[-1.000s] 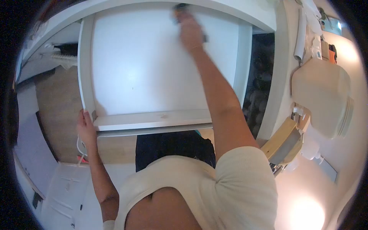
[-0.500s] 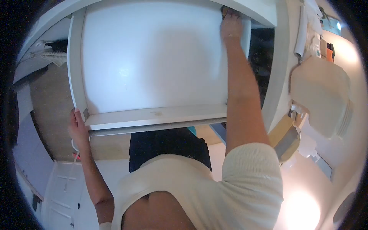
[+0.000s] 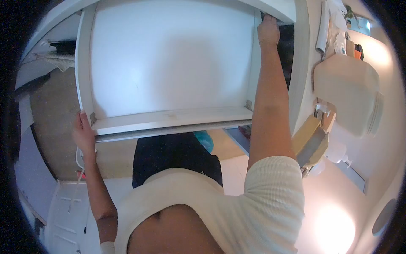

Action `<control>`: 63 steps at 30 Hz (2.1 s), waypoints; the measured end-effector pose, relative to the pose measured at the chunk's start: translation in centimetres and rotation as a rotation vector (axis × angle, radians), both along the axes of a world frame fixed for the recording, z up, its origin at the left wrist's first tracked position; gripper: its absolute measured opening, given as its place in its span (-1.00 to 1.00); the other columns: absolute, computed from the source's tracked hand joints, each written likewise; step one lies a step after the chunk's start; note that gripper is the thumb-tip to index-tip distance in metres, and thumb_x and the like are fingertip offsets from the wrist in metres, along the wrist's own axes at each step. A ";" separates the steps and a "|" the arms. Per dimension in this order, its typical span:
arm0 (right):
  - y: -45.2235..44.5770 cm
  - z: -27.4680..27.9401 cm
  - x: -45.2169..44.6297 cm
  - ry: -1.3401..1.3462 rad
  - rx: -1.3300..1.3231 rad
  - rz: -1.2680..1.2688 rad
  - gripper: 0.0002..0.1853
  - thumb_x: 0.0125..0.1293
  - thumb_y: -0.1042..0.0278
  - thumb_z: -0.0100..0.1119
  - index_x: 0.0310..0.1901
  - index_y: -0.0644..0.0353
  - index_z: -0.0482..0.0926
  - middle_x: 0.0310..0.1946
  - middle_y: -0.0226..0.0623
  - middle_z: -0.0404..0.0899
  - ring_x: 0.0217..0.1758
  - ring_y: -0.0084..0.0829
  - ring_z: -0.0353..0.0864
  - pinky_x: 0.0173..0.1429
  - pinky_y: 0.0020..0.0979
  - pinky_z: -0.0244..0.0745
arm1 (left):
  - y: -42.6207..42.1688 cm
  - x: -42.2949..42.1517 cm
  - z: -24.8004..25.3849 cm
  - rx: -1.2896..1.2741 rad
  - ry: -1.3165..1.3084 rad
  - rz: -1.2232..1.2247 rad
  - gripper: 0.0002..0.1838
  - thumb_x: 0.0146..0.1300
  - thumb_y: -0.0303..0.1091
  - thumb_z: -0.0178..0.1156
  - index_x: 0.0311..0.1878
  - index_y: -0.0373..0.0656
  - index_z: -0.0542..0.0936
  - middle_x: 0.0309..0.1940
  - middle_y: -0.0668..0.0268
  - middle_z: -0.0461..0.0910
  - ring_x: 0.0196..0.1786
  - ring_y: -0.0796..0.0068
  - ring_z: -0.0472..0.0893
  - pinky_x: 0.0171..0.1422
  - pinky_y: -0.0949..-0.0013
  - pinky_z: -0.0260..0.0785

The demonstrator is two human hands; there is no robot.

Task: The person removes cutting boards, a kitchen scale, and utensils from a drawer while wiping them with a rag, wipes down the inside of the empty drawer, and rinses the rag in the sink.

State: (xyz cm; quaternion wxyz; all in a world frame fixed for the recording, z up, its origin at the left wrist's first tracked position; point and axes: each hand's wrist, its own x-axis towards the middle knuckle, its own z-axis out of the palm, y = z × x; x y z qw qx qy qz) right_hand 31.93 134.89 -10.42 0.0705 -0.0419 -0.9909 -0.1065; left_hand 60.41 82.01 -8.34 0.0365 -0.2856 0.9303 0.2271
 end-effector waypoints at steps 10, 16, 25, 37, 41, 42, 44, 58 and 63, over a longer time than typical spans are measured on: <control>-1.7 1.0 15.6 -0.070 -0.002 -0.070 -0.44 0.26 0.50 -0.23 0.33 -0.04 0.21 0.37 -0.21 0.13 0.01 -0.08 0.48 0.17 -0.24 0.40 | -0.5 0.2 -0.2 -0.051 0.034 -0.044 -0.61 0.37 0.00 -0.16 -0.04 0.01 0.55 -0.42 0.11 0.59 -0.33 0.03 0.58 -0.29 0.12 0.37; -1.6 3.4 26.3 -0.181 -0.186 -0.132 -0.39 0.18 0.63 -0.15 0.29 -0.10 0.29 0.35 -0.27 0.16 0.09 -0.13 0.46 0.19 -0.24 0.37 | -0.5 0.2 0.0 -0.059 -0.056 -0.074 -0.57 0.37 0.04 -0.22 -0.02 0.01 0.54 -0.34 0.08 0.60 -0.24 -0.06 0.57 -0.21 0.04 0.37; -4.5 7.6 23.5 0.070 -0.358 0.075 -0.52 0.15 0.63 -0.04 0.11 0.00 0.46 0.07 -0.21 0.48 0.09 -0.17 0.47 0.16 -0.23 0.37 | -0.6 0.2 0.2 -0.086 -0.040 -0.096 -0.56 0.36 0.05 -0.21 -0.05 -0.01 0.55 -0.33 0.04 0.60 -0.22 -0.09 0.56 -0.19 0.03 0.37; -5.9 0.5 25.0 -0.378 -0.204 -0.198 -0.90 0.13 0.38 0.12 -0.29 0.08 0.51 -0.16 -0.08 0.41 -0.20 -0.01 0.54 -0.08 -0.11 0.47 | -0.5 -0.1 0.7 -0.098 -0.039 -0.109 -0.60 0.36 -0.01 -0.17 -0.08 -0.05 0.56 -0.35 0.05 0.61 -0.25 -0.03 0.59 -0.20 0.04 0.38; -11.4 0.9 24.6 -0.453 -0.325 -0.133 -0.94 0.11 0.36 0.13 -0.36 0.01 0.55 -0.27 -0.12 0.46 -0.21 -0.07 0.54 -0.11 -0.13 0.47 | -0.3 0.1 0.7 -0.081 0.034 -0.101 -0.60 0.36 -0.02 -0.17 -0.09 -0.05 0.56 -0.34 0.06 0.61 -0.25 -0.03 0.59 -0.20 0.03 0.39; -13.4 0.4 24.5 -0.459 -0.385 -0.093 -0.90 0.04 0.42 0.17 -0.36 0.01 0.56 -0.27 -0.15 0.45 -0.19 -0.10 0.53 -0.10 -0.18 0.48 | -0.6 0.0 0.5 -0.086 0.035 -0.100 -0.60 0.36 -0.02 -0.17 -0.09 -0.05 0.56 -0.34 0.06 0.61 -0.25 -0.03 0.59 -0.20 0.03 0.39; -17.8 0.0 24.5 -0.489 -0.497 -0.011 -0.84 -0.02 0.48 0.20 -0.35 -0.01 0.57 -0.28 -0.20 0.46 -0.17 -0.14 0.52 -0.11 -0.23 0.48 | -0.8 -0.1 0.0 -0.108 -0.028 -0.112 -0.60 0.36 -0.02 -0.17 -0.10 -0.06 0.56 -0.35 0.05 0.61 -0.26 -0.03 0.59 -0.21 0.03 0.38; -4.5 1.0 18.4 -0.094 -0.418 -0.301 -0.62 0.05 0.42 0.11 -0.02 0.06 0.57 -0.08 -0.15 0.52 -0.06 -0.09 0.54 0.07 -0.19 0.44 | -0.9 -0.1 -0.1 -0.113 0.012 -0.142 -0.61 0.36 -0.05 -0.16 -0.12 -0.07 0.57 -0.40 0.06 0.61 -0.33 -0.06 0.59 -0.27 0.04 0.39; -12.3 -3.0 18.0 0.084 -0.563 -0.005 -0.68 0.12 0.50 0.00 -0.10 -0.03 0.60 -0.19 -0.19 0.53 -0.18 -0.14 0.54 -0.09 -0.18 0.44 | -0.8 -0.3 -0.7 -0.059 0.089 -0.129 -0.62 0.36 -0.07 -0.15 -0.13 -0.10 0.57 -0.40 0.04 0.60 -0.33 -0.05 0.59 -0.27 0.04 0.39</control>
